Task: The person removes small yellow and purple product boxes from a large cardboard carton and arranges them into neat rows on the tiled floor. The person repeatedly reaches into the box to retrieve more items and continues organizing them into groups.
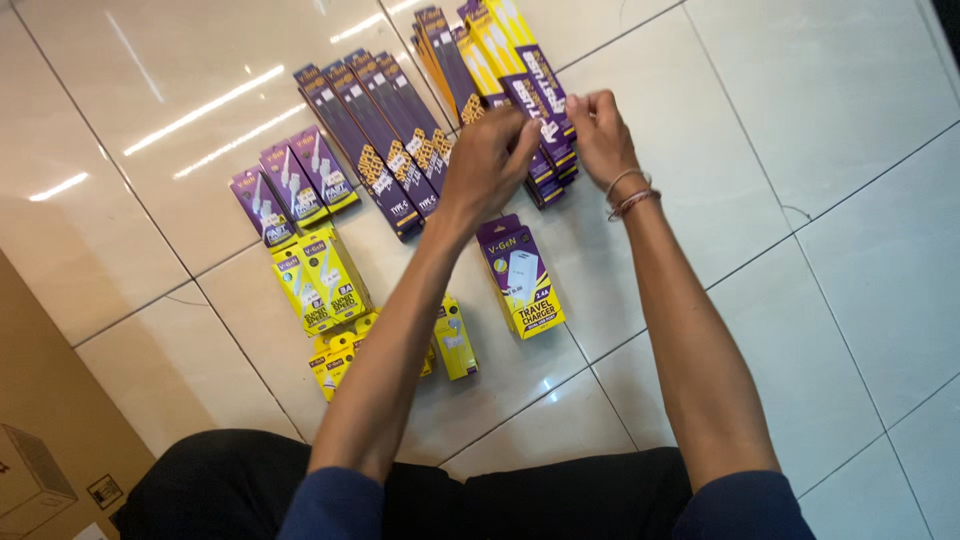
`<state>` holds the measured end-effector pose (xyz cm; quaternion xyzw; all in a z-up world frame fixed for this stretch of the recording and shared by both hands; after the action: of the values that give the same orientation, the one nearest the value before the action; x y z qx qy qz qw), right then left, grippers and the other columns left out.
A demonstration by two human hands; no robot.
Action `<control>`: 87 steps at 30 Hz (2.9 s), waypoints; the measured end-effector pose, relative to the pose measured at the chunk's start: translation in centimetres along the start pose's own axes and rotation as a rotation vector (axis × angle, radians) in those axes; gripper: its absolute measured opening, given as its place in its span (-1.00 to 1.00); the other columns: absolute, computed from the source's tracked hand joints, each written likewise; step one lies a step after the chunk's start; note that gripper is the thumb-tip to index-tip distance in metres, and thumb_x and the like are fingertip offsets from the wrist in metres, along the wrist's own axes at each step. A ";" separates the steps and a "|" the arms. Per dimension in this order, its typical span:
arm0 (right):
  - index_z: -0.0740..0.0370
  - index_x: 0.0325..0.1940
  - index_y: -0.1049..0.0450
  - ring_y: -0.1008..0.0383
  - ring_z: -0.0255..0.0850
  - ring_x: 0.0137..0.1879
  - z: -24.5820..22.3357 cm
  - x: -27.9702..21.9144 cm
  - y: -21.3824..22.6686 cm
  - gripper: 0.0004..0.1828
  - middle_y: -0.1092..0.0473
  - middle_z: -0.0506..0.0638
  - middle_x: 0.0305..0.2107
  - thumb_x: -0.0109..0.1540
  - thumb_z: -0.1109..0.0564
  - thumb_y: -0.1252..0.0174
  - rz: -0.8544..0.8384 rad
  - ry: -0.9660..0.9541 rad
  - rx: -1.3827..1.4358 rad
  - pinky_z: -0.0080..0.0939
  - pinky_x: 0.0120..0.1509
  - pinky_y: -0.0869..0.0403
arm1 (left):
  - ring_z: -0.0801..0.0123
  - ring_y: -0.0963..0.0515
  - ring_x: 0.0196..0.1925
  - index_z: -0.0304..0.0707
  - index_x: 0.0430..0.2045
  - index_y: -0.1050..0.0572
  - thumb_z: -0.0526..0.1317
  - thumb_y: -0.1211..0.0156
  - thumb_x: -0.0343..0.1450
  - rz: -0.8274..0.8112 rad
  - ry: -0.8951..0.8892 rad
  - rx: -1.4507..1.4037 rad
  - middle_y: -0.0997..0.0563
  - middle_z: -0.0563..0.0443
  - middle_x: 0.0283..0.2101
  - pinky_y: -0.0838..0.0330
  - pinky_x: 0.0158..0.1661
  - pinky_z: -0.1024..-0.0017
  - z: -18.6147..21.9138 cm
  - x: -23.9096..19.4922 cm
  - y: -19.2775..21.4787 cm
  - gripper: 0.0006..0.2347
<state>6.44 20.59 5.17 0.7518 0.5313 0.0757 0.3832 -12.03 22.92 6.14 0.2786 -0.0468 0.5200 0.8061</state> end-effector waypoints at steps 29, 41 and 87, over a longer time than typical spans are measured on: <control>0.14 0.10 -0.52 -0.54 0.11 0.30 3.4 -26.4 0.5 -0.76 -0.49 0.23 0.22 0.36 0.10 -0.15 -0.141 0.122 0.310 0.08 0.26 -0.51 | 0.00 -0.74 -0.36 -0.23 -0.25 -0.63 -0.10 -0.26 0.51 -0.071 0.426 -0.143 -0.75 -0.18 -0.19 -0.54 -0.32 0.13 10.7 -23.7 7.2 -0.82; 0.23 -0.04 -0.53 -0.63 -0.11 0.03 -3.7 -33.5 -2.9 -0.79 -0.57 0.09 -0.14 0.46 0.03 -0.22 -0.383 0.332 0.202 -0.11 0.01 -0.56 | -0.34 -0.67 -0.01 -0.29 -0.26 -0.55 -0.14 -0.18 0.52 0.031 0.210 0.021 -0.70 -0.33 -0.19 -0.54 -0.07 -0.19 19.9 -30.9 15.3 -0.82; -0.03 -0.09 -0.48 -0.67 0.09 -0.12 -58.4 -41.7 -43.5 -0.83 -0.63 -0.05 -0.34 0.28 0.11 -0.01 -0.702 1.216 -0.567 0.11 -0.01 -0.61 | -0.27 -0.71 0.11 -0.31 0.01 -0.67 -0.12 -0.44 0.35 -0.162 1.095 0.908 -0.71 -0.27 0.05 -0.61 -0.01 -0.15 1.3 -43.3 63.9 -0.62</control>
<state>-73.87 19.96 29.38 0.2370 0.8173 0.4844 0.2029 -86.65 6.49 16.99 0.2882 0.6064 0.4919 0.5543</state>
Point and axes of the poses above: each hand's wrist, its own x-axis towards the middle knuckle, its own y-axis out of the back of the hand, z = x × y, the point moved 1 cm from there along x, towards the middle knuckle
